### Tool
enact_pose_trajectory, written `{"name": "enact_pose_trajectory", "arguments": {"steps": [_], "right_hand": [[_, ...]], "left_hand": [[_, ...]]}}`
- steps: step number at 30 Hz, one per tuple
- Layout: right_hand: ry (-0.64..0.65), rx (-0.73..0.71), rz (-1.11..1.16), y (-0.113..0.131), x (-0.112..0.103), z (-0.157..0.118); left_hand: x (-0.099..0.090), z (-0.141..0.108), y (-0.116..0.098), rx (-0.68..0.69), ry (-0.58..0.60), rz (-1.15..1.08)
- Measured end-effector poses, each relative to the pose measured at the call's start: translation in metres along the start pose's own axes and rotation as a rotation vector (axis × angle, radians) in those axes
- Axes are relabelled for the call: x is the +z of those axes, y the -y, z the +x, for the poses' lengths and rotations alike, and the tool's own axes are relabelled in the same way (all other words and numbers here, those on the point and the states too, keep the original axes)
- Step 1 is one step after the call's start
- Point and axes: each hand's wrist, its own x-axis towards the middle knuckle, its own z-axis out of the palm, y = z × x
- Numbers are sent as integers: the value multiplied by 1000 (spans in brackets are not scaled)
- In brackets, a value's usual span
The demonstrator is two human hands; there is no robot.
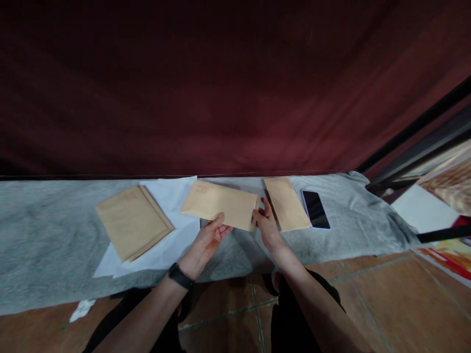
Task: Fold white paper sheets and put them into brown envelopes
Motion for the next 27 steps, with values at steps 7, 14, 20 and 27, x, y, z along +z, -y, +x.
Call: {"name": "enact_pose_trajectory", "arguments": {"steps": [7, 14, 20, 27], "right_hand": [[74, 172, 46, 7, -9, -4], [106, 247, 22, 1, -15, -10], [276, 351, -68, -7, -27, -19], [362, 319, -169, -7, -37, -22]], "left_hand": [[-10, 2, -3, -1, 29, 91], [-5, 3, -28, 76, -28, 49], [-4, 12, -55, 282, -199, 105], [-2, 18, -49, 445, -229, 227]]}}
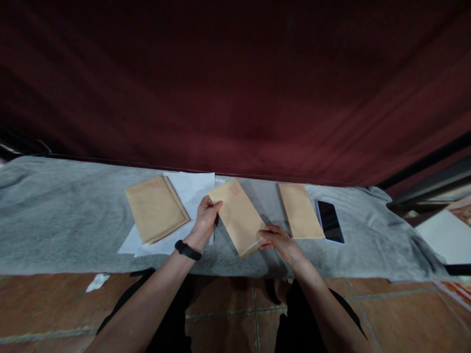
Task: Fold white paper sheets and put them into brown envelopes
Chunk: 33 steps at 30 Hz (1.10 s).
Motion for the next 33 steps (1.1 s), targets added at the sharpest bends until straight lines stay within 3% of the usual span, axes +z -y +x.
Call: {"name": "enact_pose_trajectory", "arguments": {"steps": [4, 7, 10, 14, 17, 20, 27, 33], "right_hand": [[-36, -31, 18, -1, -4, -4], [-62, -26, 15, -3, -3, -6], [-75, -31, 39, -5, -1, -7], [-64, -20, 18, -5, 3, -7], [-60, 72, -59, -7, 4, -3], [-52, 133, -104, -12, 3, 1], [39, 184, -253, -7, -3, 2], [-15, 194, -355, -4, -2, 1]], "left_hand": [[7, 0, -2, 240, -30, 128], [14, -5, 1, 369, 182, 314], [22, -13, 13, 346, 437, 445], [29, -17, 38, 265, 587, 589], [32, -11, 53, 387, 655, 708], [33, 1, 60, 520, 664, 792], [29, 28, 55, 588, 505, 980], [26, 27, 58, 625, 555, 1076]]}}
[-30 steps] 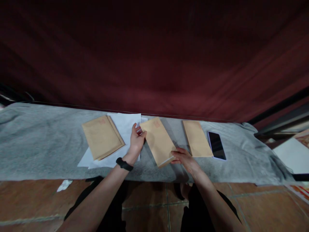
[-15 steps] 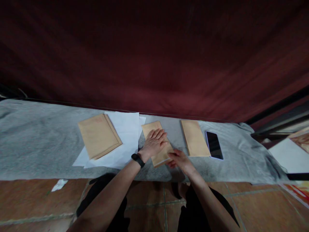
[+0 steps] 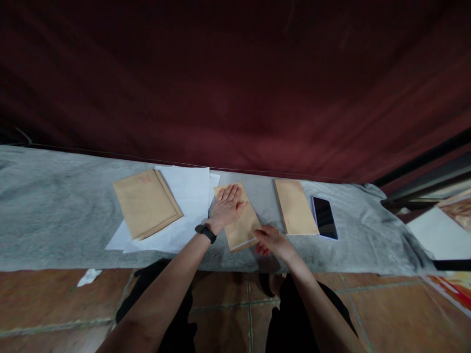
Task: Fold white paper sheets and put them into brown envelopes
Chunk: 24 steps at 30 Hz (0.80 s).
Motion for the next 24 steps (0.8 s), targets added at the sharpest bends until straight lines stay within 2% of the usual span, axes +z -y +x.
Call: {"name": "enact_pose_trajectory", "arguments": {"steps": [6, 12, 16, 18, 21, 24], "right_hand": [[-27, 12, -125, 5, -2, -3], [8, 9, -413, 15, -8, -10], [13, 2, -493, 12, -18, -11], [-44, -44, -571, 10, -26, -10], [-196, -126, -712, 9, -37, -7], [-362, -242, -726, 11, -38, -2]], "left_hand": [[8, -15, -6, 94, 96, 230], [13, -35, -15, 201, 234, 553], [15, -51, -24, 266, 295, 630], [15, -61, -30, 307, 323, 614], [15, -75, -40, 355, 357, 586], [14, -88, -48, 374, 387, 578]]}}
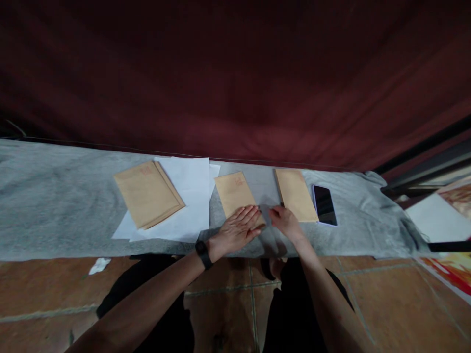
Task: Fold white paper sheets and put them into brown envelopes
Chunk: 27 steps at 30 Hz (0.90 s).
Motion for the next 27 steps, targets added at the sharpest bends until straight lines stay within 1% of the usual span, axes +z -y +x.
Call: {"name": "enact_pose_trajectory", "arguments": {"steps": [2, 4, 6, 9, 11, 14, 16, 18, 22, 24, 27], "right_hand": [[-102, -112, 61, 6, 7, 2], [-131, -247, 150, 15, 17, 2], [-122, -364, 202, 23, 27, 0], [-106, -514, 169, 33, 36, -4], [-62, -599, 121, 37, 38, -7], [38, -700, 78, 41, 40, -11], [83, -738, 59, 41, 41, -11], [103, -740, 48, 40, 42, -9], [84, -697, 16, 31, 45, -4], [59, -694, -27, 26, 48, -2], [10, -702, -71, 20, 53, -2]], "left_hand": [[-1, -6, -7, 26, 7, -2], [-2, -12, -14, 43, -9, -7], [-2, -19, -20, 33, -35, -18], [0, -28, -26, 2, -48, -48], [2, -33, -29, -4, -46, -70], [6, -39, -31, -19, -53, -88], [6, -41, -31, -28, -72, -77], [4, -41, -29, -18, -108, -56], [-1, -43, -23, -6, -175, 18], [-2, -43, -20, -5, -167, 85], [-4, -45, -18, 20, -113, 181]]}}
